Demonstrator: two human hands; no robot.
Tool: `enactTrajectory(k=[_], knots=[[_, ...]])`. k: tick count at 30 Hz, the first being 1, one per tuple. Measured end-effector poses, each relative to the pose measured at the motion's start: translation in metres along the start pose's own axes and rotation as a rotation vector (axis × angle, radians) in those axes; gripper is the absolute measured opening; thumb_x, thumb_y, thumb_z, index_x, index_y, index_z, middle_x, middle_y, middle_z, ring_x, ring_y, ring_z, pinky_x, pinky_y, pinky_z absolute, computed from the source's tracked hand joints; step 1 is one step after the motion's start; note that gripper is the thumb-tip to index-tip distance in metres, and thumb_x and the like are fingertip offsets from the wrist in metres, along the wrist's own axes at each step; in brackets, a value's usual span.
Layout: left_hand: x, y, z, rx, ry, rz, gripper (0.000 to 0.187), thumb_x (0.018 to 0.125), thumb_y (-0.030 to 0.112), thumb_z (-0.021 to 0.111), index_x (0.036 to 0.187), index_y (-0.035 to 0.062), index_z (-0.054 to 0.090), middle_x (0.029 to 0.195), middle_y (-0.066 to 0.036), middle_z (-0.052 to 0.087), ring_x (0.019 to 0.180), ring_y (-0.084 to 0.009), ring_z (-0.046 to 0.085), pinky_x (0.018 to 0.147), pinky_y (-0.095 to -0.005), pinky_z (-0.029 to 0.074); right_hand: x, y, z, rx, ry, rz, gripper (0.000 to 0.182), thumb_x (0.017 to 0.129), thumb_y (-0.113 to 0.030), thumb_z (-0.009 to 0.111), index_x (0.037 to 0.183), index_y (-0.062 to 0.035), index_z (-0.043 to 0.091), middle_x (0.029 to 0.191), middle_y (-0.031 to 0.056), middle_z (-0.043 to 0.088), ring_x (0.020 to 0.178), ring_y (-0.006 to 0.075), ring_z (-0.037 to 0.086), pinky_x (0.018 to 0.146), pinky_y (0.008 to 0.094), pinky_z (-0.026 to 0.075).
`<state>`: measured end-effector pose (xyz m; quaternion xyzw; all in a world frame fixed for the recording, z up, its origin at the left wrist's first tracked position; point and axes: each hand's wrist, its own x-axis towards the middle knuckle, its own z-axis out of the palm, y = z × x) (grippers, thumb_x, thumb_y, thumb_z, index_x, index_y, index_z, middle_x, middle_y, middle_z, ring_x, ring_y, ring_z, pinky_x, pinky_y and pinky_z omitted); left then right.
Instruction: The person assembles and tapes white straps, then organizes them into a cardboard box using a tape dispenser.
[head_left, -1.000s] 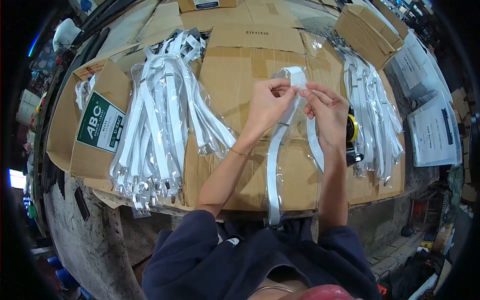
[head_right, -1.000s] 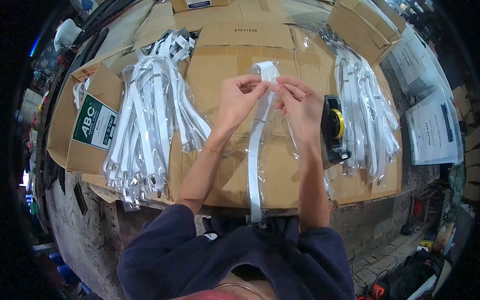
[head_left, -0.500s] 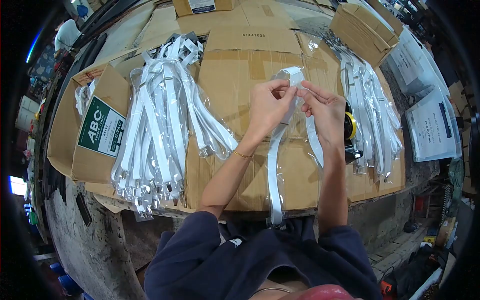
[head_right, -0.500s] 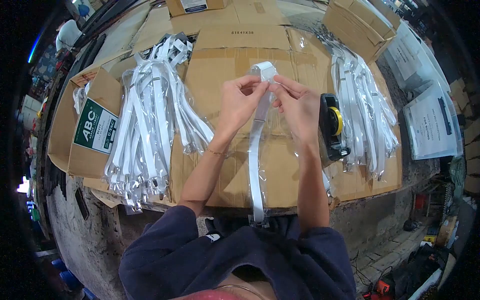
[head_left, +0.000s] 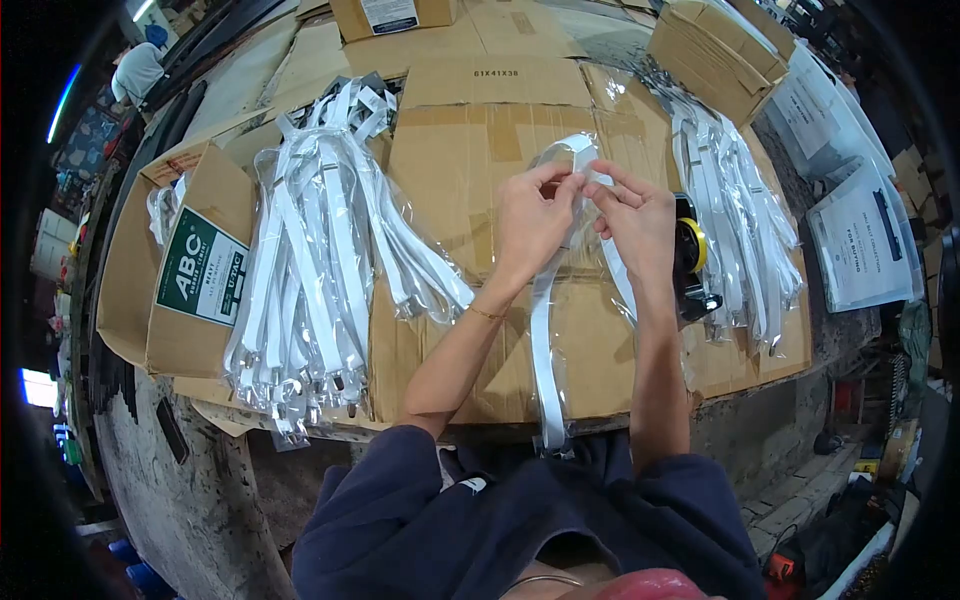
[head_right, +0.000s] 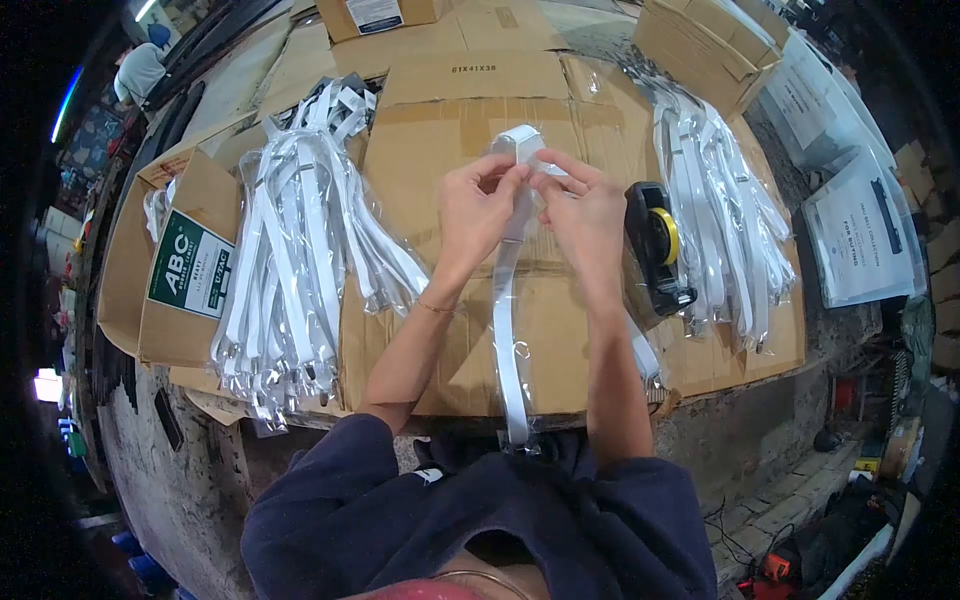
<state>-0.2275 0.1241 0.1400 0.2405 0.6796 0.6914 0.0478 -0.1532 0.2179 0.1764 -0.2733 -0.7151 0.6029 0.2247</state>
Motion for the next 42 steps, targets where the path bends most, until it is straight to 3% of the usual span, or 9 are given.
enactTrajectory(k=[13,22,24,26,28,29,32,37,42], knots=[[0.001,-0.001,0.0,-0.128,0.054,-0.085,0.02,0.08,0.014,0.068,0.081,-0.0052,0.065,0.068,-0.006,0.065,0.062,-0.0071,0.059,0.054,-0.0215,0.045,-0.009,0.006,0.017,-0.139,0.107,-0.214,0.025,0.078,-0.007,0.062,0.102,-0.0003,0.065,0.08,0.0168,0.068,0.062,0.0161,0.066,0.053,0.0261,0.048],[-0.001,-0.003,0.005,-0.102,0.239,0.092,0.017,0.079,0.011,0.068,0.078,-0.0059,0.065,0.061,-0.004,0.061,0.054,-0.0051,0.053,0.05,-0.0217,0.042,-0.011,-0.007,-0.015,0.015,-0.087,0.148,0.024,0.084,-0.01,0.063,0.101,0.0054,0.059,0.085,0.0134,0.067,0.055,0.0105,0.06,0.049,0.0208,0.047],[0.004,0.001,-0.005,-0.15,0.217,0.047,0.017,0.08,0.011,0.068,0.079,-0.0058,0.065,0.061,-0.001,0.06,0.055,-0.0036,0.05,0.05,-0.0206,0.041,-0.017,-0.016,-0.024,-0.316,-0.05,0.084,0.02,0.083,-0.014,0.064,0.092,0.004,0.063,0.087,0.0124,0.068,0.055,0.0116,0.062,0.048,0.0216,0.047],[0.004,0.01,-0.01,-0.156,0.182,0.057,0.016,0.08,0.01,0.068,0.079,-0.0059,0.065,0.061,0.0,0.059,0.056,-0.003,0.049,0.05,-0.0201,0.04,-0.005,-0.011,-0.026,-0.229,-0.018,-0.065,0.022,0.083,-0.016,0.065,0.09,0.0053,0.064,0.084,0.012,0.068,0.06,0.0114,0.063,0.054,0.0221,0.047],[0.0,0.015,-0.011,-0.16,0.129,0.066,0.016,0.08,0.01,0.068,0.079,-0.006,0.065,0.061,0.001,0.059,0.056,-0.0024,0.048,0.051,-0.0197,0.039,0.018,-0.015,-0.023,-0.495,0.027,-0.716,0.025,0.082,-0.016,0.067,0.092,0.0062,0.065,0.078,0.0114,0.067,0.065,0.0114,0.062,0.061,0.0225,0.048],[-0.001,0.015,-0.01,-0.181,0.1,0.064,0.016,0.08,0.01,0.068,0.08,-0.0058,0.065,0.061,0.001,0.058,0.056,-0.0019,0.048,0.05,-0.0194,0.039,0.023,-0.025,-0.021,-0.265,-0.233,-0.526,0.026,0.081,-0.017,0.068,0.092,0.0073,0.065,0.076,0.0096,0.067,0.069,0.0105,0.061,0.067,0.0223,0.048],[0.001,0.017,-0.012,-0.241,0.021,0.062,0.015,0.08,0.009,0.068,0.081,-0.0053,0.065,0.061,0.002,0.057,0.056,-0.0012,0.046,0.05,-0.019,0.038,0.042,-0.028,-0.021,-0.18,-0.44,-0.307,0.025,0.08,-0.016,0.069,0.09,0.0063,0.066,0.076,0.0079,0.067,0.069,0.0085,0.06,0.065,0.0217,0.047],[0.007,0.009,-0.022,-0.254,-0.177,0.026,0.015,0.08,0.008,0.068,0.089,-0.0047,0.066,0.071,0.0,0.063,0.066,-0.0033,0.055,0.059,-0.0183,0.043,0.043,-0.02,-0.021,-0.118,-0.418,-0.346,0.019,0.08,-0.012,0.069,0.086,0.0054,0.066,0.07,0.0014,0.063,0.066,0.0048,0.056,0.06,0.02,0.044],[0.003,0.021,-0.031,-0.18,-0.328,-0.014,0.017,0.077,0.006,0.07,0.09,-0.0046,0.066,0.07,-0.001,0.062,0.064,-0.0038,0.054,0.059,-0.0197,0.044,0.031,-0.018,-0.02,0.098,-0.454,-0.25,0.018,0.081,-0.009,0.067,0.091,0.0051,0.065,0.078,0.0045,0.065,0.072,0.0073,0.059,0.064,0.0205,0.046]])
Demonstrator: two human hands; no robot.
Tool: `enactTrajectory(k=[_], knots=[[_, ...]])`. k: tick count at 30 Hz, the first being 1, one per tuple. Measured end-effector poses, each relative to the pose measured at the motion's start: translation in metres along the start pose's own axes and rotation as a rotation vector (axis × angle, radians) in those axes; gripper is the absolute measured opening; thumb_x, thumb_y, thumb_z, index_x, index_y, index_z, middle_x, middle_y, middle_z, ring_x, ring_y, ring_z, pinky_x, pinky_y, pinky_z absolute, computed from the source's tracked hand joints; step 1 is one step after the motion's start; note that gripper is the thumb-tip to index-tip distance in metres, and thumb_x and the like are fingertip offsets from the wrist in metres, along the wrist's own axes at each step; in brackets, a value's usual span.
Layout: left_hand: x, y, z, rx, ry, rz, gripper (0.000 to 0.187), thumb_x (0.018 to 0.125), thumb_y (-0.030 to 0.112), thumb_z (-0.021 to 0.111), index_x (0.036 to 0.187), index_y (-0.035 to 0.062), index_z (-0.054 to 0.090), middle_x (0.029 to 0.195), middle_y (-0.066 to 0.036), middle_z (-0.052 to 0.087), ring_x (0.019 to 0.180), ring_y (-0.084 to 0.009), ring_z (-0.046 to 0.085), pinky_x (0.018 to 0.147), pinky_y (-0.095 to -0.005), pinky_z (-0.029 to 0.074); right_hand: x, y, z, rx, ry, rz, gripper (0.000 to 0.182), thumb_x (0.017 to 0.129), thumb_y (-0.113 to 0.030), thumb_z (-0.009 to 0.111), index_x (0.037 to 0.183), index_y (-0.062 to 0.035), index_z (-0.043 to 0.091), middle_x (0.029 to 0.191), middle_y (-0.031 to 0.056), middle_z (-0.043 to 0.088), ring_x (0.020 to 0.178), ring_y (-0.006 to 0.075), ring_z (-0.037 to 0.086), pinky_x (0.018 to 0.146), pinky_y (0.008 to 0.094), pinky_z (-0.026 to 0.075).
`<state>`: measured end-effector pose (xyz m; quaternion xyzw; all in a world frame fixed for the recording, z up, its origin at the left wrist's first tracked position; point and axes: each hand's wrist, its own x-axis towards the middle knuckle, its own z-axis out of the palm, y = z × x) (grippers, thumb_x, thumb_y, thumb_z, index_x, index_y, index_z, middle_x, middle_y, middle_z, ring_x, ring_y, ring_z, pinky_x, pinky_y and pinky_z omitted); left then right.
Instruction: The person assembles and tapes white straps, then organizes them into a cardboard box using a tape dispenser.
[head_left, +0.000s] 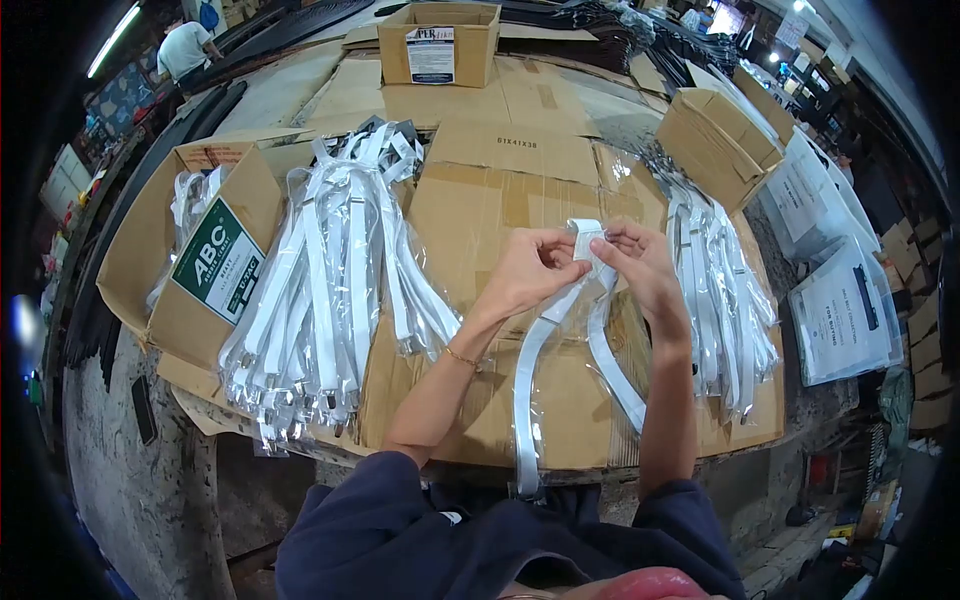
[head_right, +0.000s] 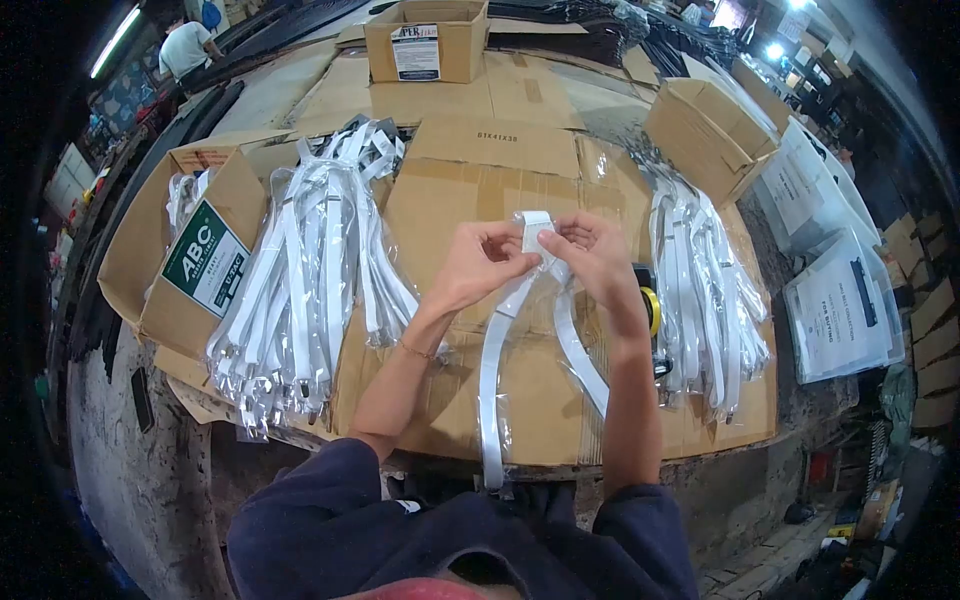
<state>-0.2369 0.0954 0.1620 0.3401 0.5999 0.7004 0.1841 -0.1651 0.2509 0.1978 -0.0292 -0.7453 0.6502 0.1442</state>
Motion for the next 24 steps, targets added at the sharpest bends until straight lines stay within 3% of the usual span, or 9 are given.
enactTrajectory(k=[4,11,13,16,19,20,21,22,24], knots=[[0.002,-0.007,0.006,-0.028,0.042,0.011,0.018,0.076,0.006,0.071,0.09,-0.0041,0.067,0.069,-0.001,0.063,0.063,-0.0041,0.054,0.058,-0.0199,0.044,-0.006,-0.008,-0.006,0.1,-0.07,0.038,0.019,0.081,-0.006,0.066,0.096,0.0053,0.063,0.087,0.0074,0.065,0.08,0.0096,0.06,0.072,0.0219,0.048],[-0.002,-0.007,0.013,0.169,0.096,-0.036,0.016,0.077,0.011,0.07,0.082,-0.0035,0.067,0.068,-0.004,0.065,0.061,-0.0062,0.056,0.056,-0.0219,0.045,-0.004,0.01,-0.016,-0.029,-0.077,-0.092,0.024,0.082,-0.013,0.067,0.099,0.0047,0.063,0.092,0.01,0.066,0.081,0.0129,0.061,0.071,0.0259,0.049],[-0.003,-0.01,0.022,0.224,0.153,-0.031,0.016,0.077,0.012,0.07,0.08,-0.0036,0.066,0.067,-0.005,0.065,0.061,-0.0064,0.057,0.055,-0.0227,0.044,-0.005,0.006,-0.009,-0.404,0.24,-0.017,0.032,0.08,-0.02,0.069,0.1,0.0044,0.062,0.092,0.0152,0.066,0.079,0.018,0.063,0.069,0.0288,0.049],[-0.006,-0.014,0.038,0.382,0.337,0.078,0.014,0.076,0.01,0.068,0.078,-0.0028,0.065,0.06,-0.006,0.062,0.056,-0.0099,0.058,0.053,-0.0236,0.045,-0.004,-0.008,0.006,-0.535,0.227,-0.197,0.039,0.078,-0.024,0.07,0.103,0.0037,0.061,0.094,0.0198,0.064,0.079,0.0232,0.064,0.071,0.0317,0.05],[-0.009,-0.012,0.044,0.448,0.458,0.204,0.012,0.075,0.01,0.067,0.08,-0.0007,0.065,0.076,-0.013,0.064,0.069,-0.0184,0.062,0.064,-0.0277,0.048,-0.006,-0.017,0.014,-0.708,0.113,-0.288,0.035,0.08,-0.019,0.067,0.106,0.0026,0.06,0.095,0.0198,0.065,0.082,0.0234,0.065,0.071,0.0315,0.051],[-0.011,-0.006,0.042,0.474,0.412,0.37,0.016,0.075,0.011,0.067,0.086,0.0002,0.065,0.091,-0.017,0.062,0.081,-0.0229,0.061,0.072,-0.0307,0.047,-0.008,-0.022,0.013,-0.7,0.109,-0.297,0.035,0.08,-0.019,0.067,0.106,0.0026,0.06,0.095,0.0198,0.065,0.082,0.0234,0.065,0.071,0.0315,0.051],[-0.012,0.0,0.038,0.5,0.366,0.539,0.021,0.075,0.013,0.066,0.092,0.001,0.065,0.106,-0.021,0.059,0.092,-0.0275,0.06,0.08,-0.0337,0.047,-0.009,-0.026,0.011,-0.593,0.122,-0.255,0.034,0.081,-0.018,0.065,0.107,0.0028,0.06,0.094,0.0205,0.065,0.082,0.0233,0.065,0.07,0.0312,0.051],[-0.012,-0.003,0.031,0.512,0.376,0.547,0.021,0.075,0.013,0.066,0.092,0.001,0.065,0.106,-0.021,0.059,0.092,-0.0275,0.06,0.08,-0.0337,0.047,-0.009,-0.03,0.009,-0.487,0.134,-0.214,0.032,0.082,-0.017,0.063,0.108,0.0029,0.06,0.094,0.0212,0.065,0.082,0.0232,0.065,0.069,0.0308,0.051],[-0.014,-0.011,0.019,0.666,0.314,0.636,0.039,0.073,0.009,0.068,0.109,-0.0008,0.059,0.127,-0.019,0.048,0.116,-0.0328,0.047,0.096,-0.0396,0.038,-0.01,-0.033,0.011,-0.445,0.182,-0.235,0.03,0.084,-0.015,0.061,0.107,0.0034,0.06,0.093,0.019,0.066,0.081,0.0217,0.066,0.069,0.0297,0.051]])
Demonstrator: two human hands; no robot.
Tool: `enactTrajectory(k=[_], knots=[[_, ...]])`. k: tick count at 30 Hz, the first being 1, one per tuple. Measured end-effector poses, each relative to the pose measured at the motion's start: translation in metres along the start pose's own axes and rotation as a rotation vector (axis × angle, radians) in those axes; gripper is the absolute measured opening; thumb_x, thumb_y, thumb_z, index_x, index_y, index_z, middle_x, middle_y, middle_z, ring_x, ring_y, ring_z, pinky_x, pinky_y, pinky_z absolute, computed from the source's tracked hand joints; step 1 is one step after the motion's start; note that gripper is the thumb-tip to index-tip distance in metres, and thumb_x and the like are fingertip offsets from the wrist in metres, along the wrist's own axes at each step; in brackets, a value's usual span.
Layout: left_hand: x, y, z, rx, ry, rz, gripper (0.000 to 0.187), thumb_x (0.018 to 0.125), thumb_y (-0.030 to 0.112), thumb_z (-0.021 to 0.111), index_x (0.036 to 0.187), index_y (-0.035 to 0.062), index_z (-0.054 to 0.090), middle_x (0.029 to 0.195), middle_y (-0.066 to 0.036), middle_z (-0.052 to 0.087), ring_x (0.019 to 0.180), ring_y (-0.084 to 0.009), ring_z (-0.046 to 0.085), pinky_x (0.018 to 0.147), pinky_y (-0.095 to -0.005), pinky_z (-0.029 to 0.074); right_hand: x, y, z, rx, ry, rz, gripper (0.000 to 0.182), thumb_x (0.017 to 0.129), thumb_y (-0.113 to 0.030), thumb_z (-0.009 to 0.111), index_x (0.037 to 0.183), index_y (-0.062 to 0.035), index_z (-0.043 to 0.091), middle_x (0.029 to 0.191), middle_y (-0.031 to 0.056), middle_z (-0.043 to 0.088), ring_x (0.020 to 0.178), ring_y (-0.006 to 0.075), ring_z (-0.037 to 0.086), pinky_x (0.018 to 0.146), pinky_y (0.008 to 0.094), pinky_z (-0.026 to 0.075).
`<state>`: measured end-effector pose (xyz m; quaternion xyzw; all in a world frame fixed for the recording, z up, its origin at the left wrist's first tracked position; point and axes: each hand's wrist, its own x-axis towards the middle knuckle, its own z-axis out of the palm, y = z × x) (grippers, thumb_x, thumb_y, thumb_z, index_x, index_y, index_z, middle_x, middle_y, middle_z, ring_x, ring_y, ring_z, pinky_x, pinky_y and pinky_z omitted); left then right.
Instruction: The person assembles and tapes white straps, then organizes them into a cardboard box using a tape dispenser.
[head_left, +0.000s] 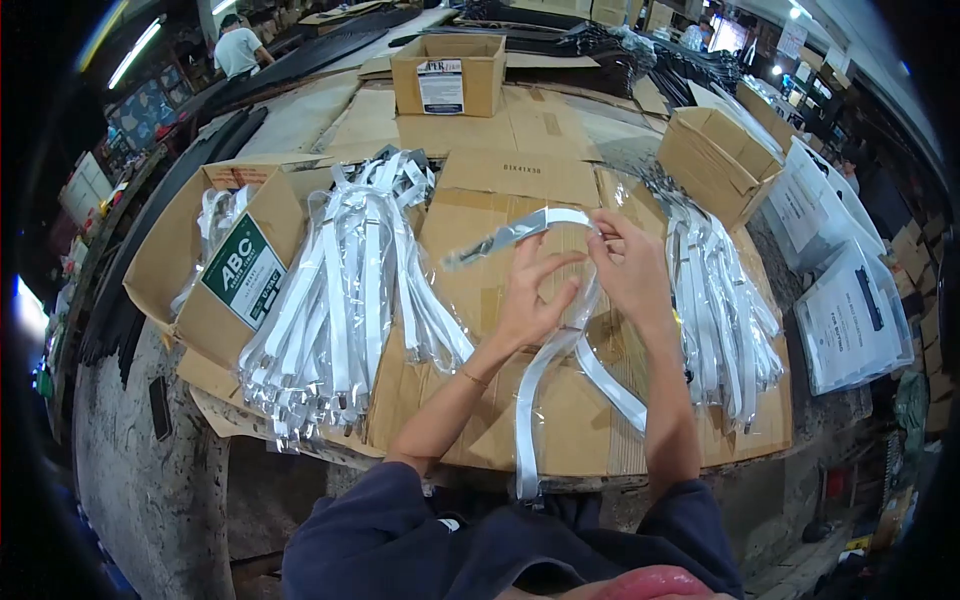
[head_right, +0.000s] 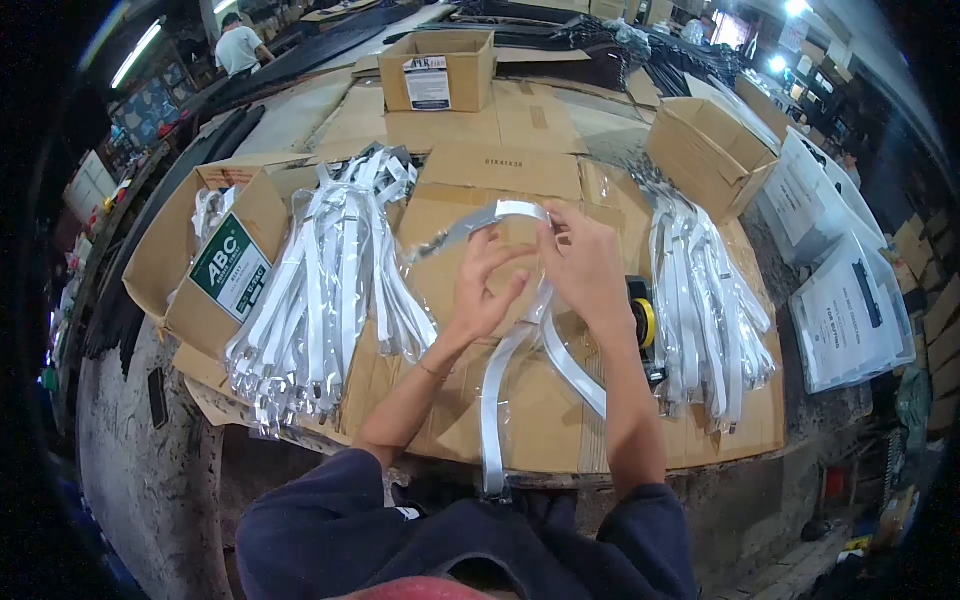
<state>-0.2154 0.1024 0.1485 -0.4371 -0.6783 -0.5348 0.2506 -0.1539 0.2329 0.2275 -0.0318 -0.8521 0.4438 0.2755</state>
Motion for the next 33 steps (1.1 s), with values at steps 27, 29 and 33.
enactTrajectory(k=[27,29,33], knots=[[0.146,0.039,-0.076,-0.958,-0.219,-0.853,0.036,0.085,0.033,0.065,0.09,-0.0028,0.06,0.081,-0.005,0.063,0.074,-0.0108,0.055,0.064,-0.0267,0.044,0.02,-0.049,-0.034,0.776,-0.322,-0.076,0.022,0.09,-0.015,0.058,0.1,0.0043,0.063,0.086,0.004,0.065,0.074,0.0065,0.058,0.067,0.0209,0.046],[0.111,0.057,-0.074,-0.878,-0.211,-0.869,0.035,0.087,0.034,0.062,0.09,-0.0015,0.062,0.082,-0.005,0.063,0.076,-0.0103,0.054,0.066,-0.0265,0.043,0.015,-0.042,-0.031,0.814,-0.308,-0.031,0.022,0.09,-0.015,0.058,0.1,0.0042,0.063,0.087,0.0041,0.065,0.074,0.0066,0.058,0.066,0.0206,0.046],[0.082,0.067,-0.067,-0.68,-0.163,-0.706,0.028,0.087,0.026,0.062,0.094,-0.0003,0.063,0.088,-0.002,0.062,0.079,-0.0111,0.056,0.074,-0.027,0.043,0.01,-0.025,-0.024,0.863,-0.326,0.099,0.024,0.092,-0.018,0.055,0.099,0.0039,0.063,0.083,0.0028,0.064,0.07,0.006,0.057,0.062,0.0206,0.046]])
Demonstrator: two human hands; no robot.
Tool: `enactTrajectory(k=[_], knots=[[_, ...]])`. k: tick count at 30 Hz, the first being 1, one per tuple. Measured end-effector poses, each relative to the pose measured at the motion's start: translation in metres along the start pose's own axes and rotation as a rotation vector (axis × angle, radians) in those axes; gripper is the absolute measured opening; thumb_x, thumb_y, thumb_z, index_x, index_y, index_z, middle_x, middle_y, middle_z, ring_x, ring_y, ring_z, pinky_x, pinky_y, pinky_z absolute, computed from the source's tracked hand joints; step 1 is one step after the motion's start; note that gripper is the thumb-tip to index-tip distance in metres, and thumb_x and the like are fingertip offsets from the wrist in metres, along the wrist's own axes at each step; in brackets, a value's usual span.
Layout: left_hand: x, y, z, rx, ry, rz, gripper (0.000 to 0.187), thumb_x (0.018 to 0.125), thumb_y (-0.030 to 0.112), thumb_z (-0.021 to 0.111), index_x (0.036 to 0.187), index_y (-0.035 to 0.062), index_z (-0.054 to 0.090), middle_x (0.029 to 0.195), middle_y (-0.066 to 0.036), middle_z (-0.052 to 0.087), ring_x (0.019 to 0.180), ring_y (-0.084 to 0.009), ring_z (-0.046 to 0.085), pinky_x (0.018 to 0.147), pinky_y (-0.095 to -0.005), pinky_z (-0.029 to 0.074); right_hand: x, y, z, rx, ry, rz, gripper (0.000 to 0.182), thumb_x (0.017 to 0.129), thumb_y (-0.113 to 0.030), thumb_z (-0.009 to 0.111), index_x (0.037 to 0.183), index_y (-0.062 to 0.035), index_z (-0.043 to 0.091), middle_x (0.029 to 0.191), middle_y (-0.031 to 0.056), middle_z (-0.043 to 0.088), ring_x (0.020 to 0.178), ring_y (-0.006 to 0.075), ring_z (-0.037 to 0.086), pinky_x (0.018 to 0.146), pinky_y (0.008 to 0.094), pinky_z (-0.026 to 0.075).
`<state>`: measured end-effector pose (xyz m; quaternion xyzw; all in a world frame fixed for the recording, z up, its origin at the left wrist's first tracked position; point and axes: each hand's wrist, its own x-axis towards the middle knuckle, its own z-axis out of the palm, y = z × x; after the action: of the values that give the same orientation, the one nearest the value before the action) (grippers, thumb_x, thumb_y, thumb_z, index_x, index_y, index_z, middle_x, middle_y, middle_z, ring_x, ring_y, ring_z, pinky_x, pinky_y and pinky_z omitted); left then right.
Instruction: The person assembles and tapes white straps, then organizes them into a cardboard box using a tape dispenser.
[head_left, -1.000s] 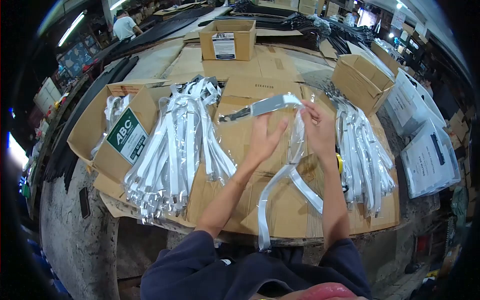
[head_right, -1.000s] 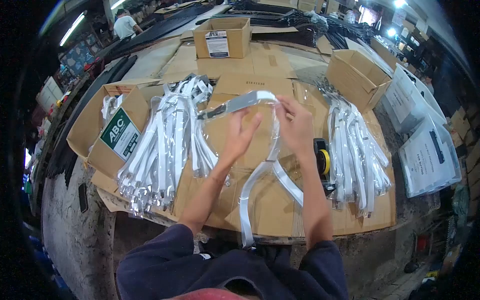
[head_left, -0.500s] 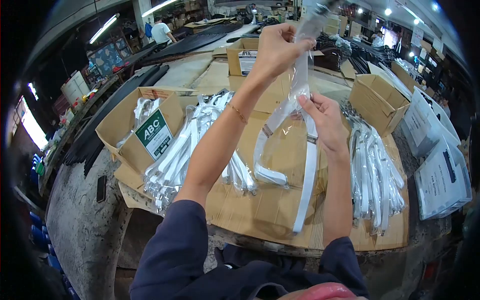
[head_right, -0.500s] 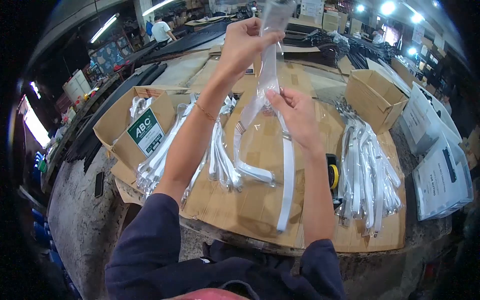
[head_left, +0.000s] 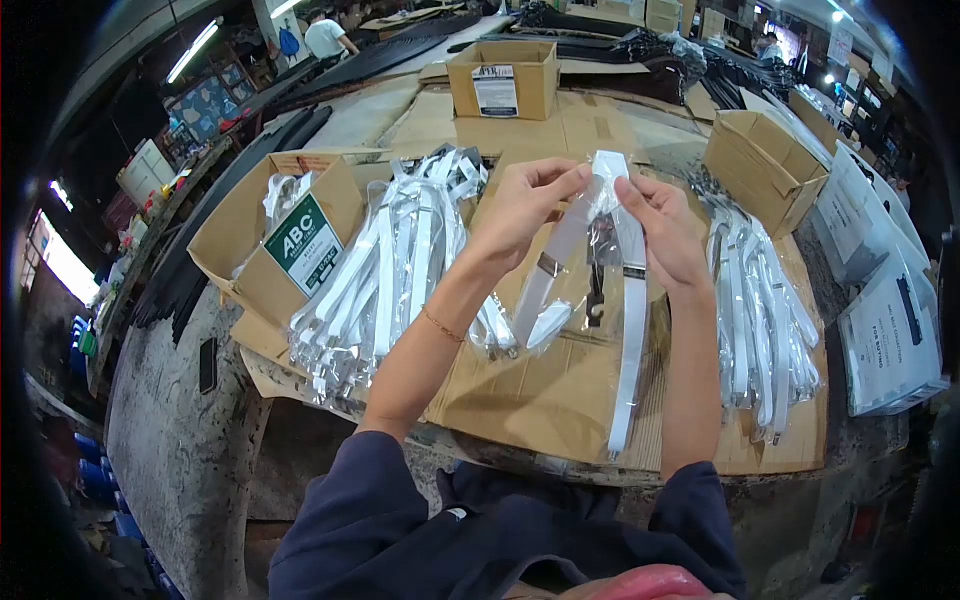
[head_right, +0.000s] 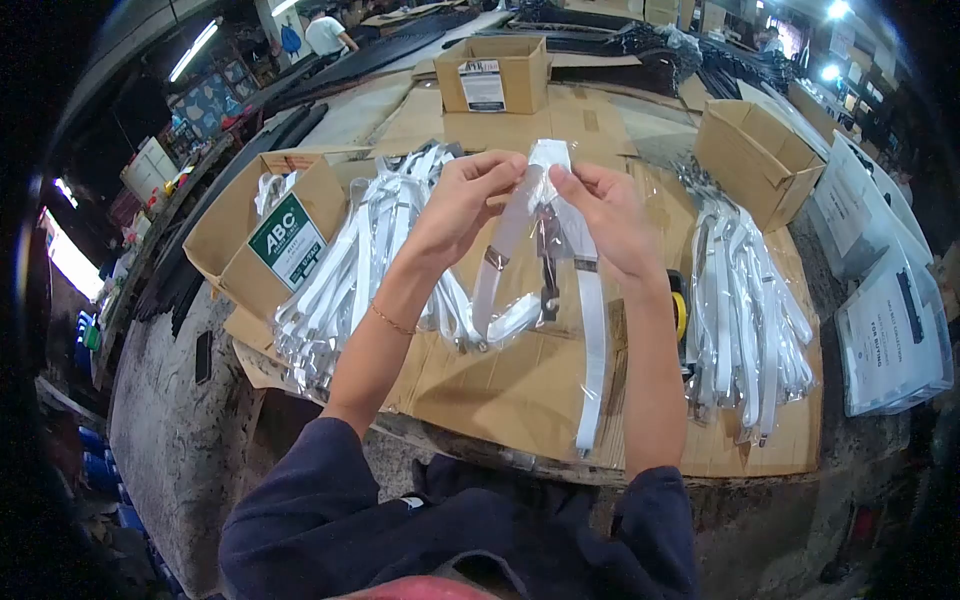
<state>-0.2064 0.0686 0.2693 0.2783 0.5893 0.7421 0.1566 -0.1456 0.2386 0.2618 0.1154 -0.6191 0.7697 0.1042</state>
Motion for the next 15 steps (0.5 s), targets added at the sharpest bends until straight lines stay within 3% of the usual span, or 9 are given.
enactTrajectory(k=[2,6,8,11,14,15], knots=[[-0.003,-0.003,0.005,0.113,0.029,0.071,0.022,0.085,0.017,0.064,0.097,-0.002,0.063,0.088,-0.002,0.063,0.079,-0.0072,0.056,0.072,-0.0246,0.044,0.002,0.006,-0.001,0.044,0.025,0.041,0.026,0.093,-0.02,0.054,0.098,0.0037,0.063,0.082,0.0022,0.063,0.069,0.0058,0.056,0.06,0.0207,0.045],[-0.008,-0.018,0.006,0.047,0.029,0.062,0.021,0.083,0.013,0.065,0.098,-0.0019,0.063,0.086,-0.004,0.064,0.08,-0.0069,0.056,0.072,-0.0236,0.044,-0.002,0.015,-0.004,0.067,0.071,0.07,0.027,0.094,-0.022,0.052,0.094,0.0033,0.063,0.08,0.0014,0.062,0.067,0.0061,0.054,0.061,0.0209,0.044],[-0.018,-0.028,0.01,0.107,0.103,0.202,0.022,0.083,0.013,0.066,0.098,-0.0025,0.063,0.085,-0.004,0.064,0.077,-0.0065,0.057,0.068,-0.0218,0.045,-0.007,0.015,-0.004,0.071,0.058,0.099,0.027,0.094,-0.022,0.052,0.094,0.0033,0.062,0.08,0.0015,0.062,0.068,0.0061,0.054,0.062,0.0208,0.044],[-0.035,-0.02,0.013,0.334,0.076,-0.001,0.023,0.083,0.013,0.067,0.098,-0.0038,0.063,0.083,-0.005,0.065,0.074,-0.0068,0.058,0.064,-0.0215,0.046,-0.009,0.015,-0.006,0.147,0.063,0.077,0.026,0.094,-0.02,0.052,0.094,0.0035,0.062,0.082,0.0022,0.062,0.073,0.0068,0.055,0.066,0.0217,0.044],[-0.035,-0.033,0.011,0.261,0.09,0.031,0.019,0.084,0.012,0.066,0.094,-0.0045,0.064,0.077,-0.006,0.065,0.067,-0.0074,0.059,0.061,-0.0214,0.047,-0.013,0.024,-0.012,0.141,0.016,0.113,0.025,0.094,-0.019,0.052,0.096,0.0038,0.062,0.084,0.0034,0.062,0.077,0.0079,0.056,0.07,0.0232,0.045],[-0.036,-0.034,0.012,0.247,0.123,0.045,0.017,0.084,0.01,0.066,0.092,-0.0047,0.064,0.075,-0.006,0.065,0.066,-0.0075,0.06,0.061,-0.0211,0.047,-0.016,0.025,-0.012,-0.001,0.038,0.084,0.024,0.093,-0.018,0.053,0.097,0.0041,0.062,0.086,0.0038,0.063,0.077,0.0085,0.056,0.071,0.0235,0.045]])
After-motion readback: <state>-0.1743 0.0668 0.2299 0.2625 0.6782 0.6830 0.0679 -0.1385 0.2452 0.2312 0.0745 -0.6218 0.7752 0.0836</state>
